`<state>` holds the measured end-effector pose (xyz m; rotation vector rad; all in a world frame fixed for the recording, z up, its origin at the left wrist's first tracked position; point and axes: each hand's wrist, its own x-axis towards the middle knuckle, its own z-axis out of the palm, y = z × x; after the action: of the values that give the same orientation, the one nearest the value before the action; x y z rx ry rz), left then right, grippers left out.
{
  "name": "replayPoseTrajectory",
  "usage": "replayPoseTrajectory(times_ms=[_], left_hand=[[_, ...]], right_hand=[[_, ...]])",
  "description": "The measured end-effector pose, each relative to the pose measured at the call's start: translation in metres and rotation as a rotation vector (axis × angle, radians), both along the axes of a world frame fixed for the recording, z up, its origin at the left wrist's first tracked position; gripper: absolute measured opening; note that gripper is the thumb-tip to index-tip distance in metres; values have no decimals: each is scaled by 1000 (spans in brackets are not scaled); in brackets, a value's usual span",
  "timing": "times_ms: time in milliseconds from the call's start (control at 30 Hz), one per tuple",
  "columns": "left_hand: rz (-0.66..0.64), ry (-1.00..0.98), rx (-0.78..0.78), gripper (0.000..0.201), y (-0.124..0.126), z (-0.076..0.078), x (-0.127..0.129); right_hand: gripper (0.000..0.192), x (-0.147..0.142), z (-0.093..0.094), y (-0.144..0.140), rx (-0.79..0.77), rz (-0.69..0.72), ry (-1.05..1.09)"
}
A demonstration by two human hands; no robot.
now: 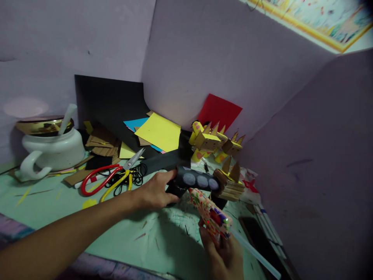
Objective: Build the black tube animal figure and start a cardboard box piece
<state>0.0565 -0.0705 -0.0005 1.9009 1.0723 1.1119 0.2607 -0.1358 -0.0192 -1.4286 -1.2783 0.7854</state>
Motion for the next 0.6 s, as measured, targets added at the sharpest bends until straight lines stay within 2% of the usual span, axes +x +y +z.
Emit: replayPoseTrajectory(times_ms=[233,467,600], left_hand=[[8,5,-9,56,-1,1,-1],[33,3,-38,45,-3,4,0],[-11,27,-6,49,-3,6,-1]], right_hand=[[39,-10,1,-3,50,40,11],[41,-11,-3,-9,33,-13,-65],[44,-15,-8,-9,32,-7,-70]])
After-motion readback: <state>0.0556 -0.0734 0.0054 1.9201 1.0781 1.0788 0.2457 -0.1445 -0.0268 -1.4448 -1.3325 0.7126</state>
